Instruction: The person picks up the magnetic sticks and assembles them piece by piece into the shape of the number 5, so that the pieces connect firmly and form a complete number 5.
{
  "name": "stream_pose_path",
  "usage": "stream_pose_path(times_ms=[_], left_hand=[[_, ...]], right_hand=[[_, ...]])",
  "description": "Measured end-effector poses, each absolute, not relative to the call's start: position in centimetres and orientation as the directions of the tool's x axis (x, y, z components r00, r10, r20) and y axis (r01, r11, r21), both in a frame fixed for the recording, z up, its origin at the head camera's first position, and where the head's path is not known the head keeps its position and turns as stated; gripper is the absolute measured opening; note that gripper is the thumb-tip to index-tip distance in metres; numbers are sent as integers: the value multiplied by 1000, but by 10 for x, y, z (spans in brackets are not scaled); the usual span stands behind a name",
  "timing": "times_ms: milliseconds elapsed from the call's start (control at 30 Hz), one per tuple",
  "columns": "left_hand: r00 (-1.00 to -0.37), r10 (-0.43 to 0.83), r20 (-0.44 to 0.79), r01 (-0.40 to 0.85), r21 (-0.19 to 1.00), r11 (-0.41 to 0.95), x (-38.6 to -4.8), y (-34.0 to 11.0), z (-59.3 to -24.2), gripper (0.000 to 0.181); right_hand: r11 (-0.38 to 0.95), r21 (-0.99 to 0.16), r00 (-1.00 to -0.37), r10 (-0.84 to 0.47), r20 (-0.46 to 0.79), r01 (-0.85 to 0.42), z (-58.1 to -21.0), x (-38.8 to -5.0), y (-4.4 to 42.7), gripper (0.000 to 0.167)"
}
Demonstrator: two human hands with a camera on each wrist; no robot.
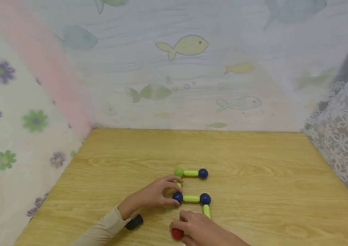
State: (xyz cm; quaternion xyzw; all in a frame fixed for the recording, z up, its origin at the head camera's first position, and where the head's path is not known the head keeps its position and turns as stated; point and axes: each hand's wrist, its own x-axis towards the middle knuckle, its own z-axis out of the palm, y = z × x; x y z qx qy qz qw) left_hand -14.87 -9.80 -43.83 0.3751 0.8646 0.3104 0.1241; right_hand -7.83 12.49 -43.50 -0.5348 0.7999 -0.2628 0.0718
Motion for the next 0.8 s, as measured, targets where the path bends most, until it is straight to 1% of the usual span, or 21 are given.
stream_pose_path(times_ms=[100, 333, 533, 667, 733, 800], left_hand=[[-689, 725, 17, 576, 621, 532, -148, -98, -439, 33], [-692, 722, 5, 573, 612, 545, -148, -98, -439, 33], [-698, 716, 5, 584, 584, 565, -149, -99, -437, 30], [-707, 707, 23, 590, 570, 572, -147, -101, -437, 38], [-716, 696, 51, 598, 559, 574, -144, -104, -436, 43], [-729, 678, 97, 613, 533, 583, -141, -112, -436, 47]], right_hand=[[276, -493, -411, -892, 189, -825, -437, -78, 125, 27], [276, -489, -422, -880, 217, -827, -441, -78, 123, 29], [300, -477, -434, -878, 200, -826, -441, -80, 123, 33], [320, -485, -452, -874, 181, -814, -437, -80, 126, 36], [339, -508, -474, -866, 161, -792, -431, -79, 130, 36], [352, -509, -502, -843, 192, -786, -424, -80, 137, 36]])
